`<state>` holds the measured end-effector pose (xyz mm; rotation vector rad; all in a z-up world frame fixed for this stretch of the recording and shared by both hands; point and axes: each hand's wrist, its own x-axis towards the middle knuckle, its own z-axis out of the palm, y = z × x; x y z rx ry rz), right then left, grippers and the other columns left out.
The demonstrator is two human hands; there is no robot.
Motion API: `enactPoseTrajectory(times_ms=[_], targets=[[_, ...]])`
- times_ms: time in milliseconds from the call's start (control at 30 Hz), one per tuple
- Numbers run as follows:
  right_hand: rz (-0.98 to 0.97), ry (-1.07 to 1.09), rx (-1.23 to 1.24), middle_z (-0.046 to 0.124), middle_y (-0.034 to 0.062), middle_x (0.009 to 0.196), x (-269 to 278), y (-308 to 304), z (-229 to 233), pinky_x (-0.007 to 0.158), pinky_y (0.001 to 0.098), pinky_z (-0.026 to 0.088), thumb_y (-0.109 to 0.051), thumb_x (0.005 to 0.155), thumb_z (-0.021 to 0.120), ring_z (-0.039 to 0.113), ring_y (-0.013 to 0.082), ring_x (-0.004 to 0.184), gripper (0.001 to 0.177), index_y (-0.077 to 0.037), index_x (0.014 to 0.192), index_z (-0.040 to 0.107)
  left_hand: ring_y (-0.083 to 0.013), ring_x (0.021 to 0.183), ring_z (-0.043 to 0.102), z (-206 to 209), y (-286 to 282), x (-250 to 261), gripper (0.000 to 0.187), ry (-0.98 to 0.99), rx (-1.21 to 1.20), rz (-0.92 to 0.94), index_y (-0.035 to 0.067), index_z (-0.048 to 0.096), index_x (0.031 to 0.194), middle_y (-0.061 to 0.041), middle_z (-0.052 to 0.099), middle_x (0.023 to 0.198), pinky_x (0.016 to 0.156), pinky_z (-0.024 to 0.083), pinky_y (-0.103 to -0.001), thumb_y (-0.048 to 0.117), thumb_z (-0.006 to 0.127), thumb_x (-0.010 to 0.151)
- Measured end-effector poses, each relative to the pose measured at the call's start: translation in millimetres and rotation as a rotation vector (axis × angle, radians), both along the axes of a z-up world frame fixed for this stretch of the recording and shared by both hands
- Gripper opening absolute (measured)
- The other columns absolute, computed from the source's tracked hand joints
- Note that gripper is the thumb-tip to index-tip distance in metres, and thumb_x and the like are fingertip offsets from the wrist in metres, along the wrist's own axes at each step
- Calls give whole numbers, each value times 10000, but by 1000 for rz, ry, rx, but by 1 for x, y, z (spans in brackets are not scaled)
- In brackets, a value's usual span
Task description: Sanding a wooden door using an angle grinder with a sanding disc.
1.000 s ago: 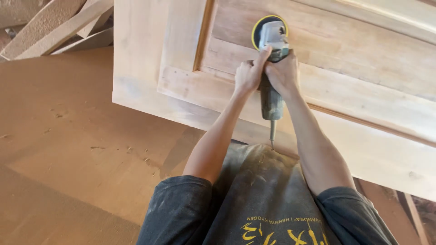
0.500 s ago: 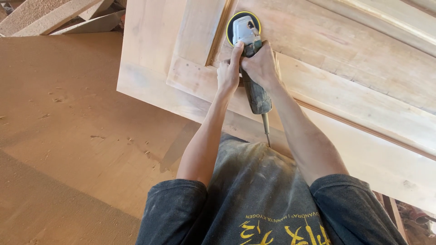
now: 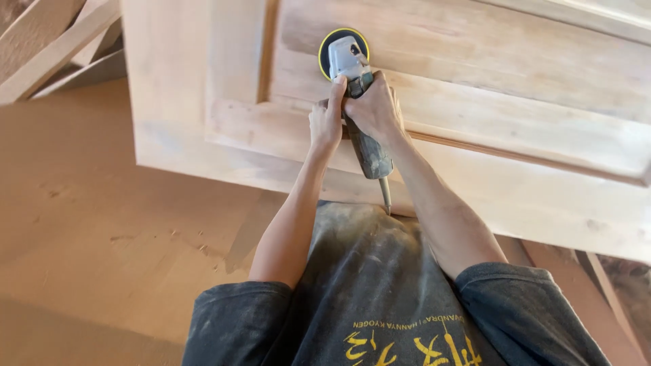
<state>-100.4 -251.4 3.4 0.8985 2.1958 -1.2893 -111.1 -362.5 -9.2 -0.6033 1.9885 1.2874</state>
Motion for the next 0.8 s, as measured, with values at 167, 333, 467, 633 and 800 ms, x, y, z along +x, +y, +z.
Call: enactPoseTrajectory(times_ms=[167, 333, 467, 633, 800], targets=[[-114, -25, 36, 706, 273, 1040, 47, 80, -5, 872, 579, 512, -470, 770, 745, 657, 500, 1122, 617, -19, 1152, 569, -395, 1048, 711, 1, 78, 29, 932, -2, 10, -171, 18, 759, 806, -212, 761, 889, 1020, 477, -510, 885, 426, 726], [-247, -48, 75, 690, 295, 1016, 110, 172, -4, 871, 592, 503, -465, 758, 738, 644, 505, 1113, 600, -22, 1127, 572, -428, 1088, 678, 18, 178, 77, 898, -15, 15, -344, 34, 758, 807, -211, 753, 844, 1005, 490, -507, 869, 432, 747], [-347, -29, 82, 698, 282, 995, 169, 259, 2, 891, 596, 498, -453, 771, 729, 650, 485, 1113, 531, -41, 1077, 596, -445, 1065, 682, 25, 273, 128, 883, -23, 10, -459, 16, 751, 778, -247, 745, 829, 978, 490, -522, 842, 442, 742], [-510, -7, 71, 702, 284, 1017, 264, 379, -22, 903, 613, 489, -436, 753, 742, 650, 494, 1122, 559, -23, 1098, 592, -417, 1008, 721, 14, 399, 198, 915, -14, 16, -632, 17, 751, 758, -223, 744, 760, 968, 503, -502, 868, 416, 728], [-612, -34, 104, 710, 253, 977, 323, 461, -26, 854, 588, 504, -478, 759, 769, 670, 461, 1080, 566, -37, 1084, 627, -400, 883, 744, 18, 491, 253, 822, -32, 72, -699, 42, 635, 619, -213, 700, 680, 919, 538, -483, 840, 467, 719]])
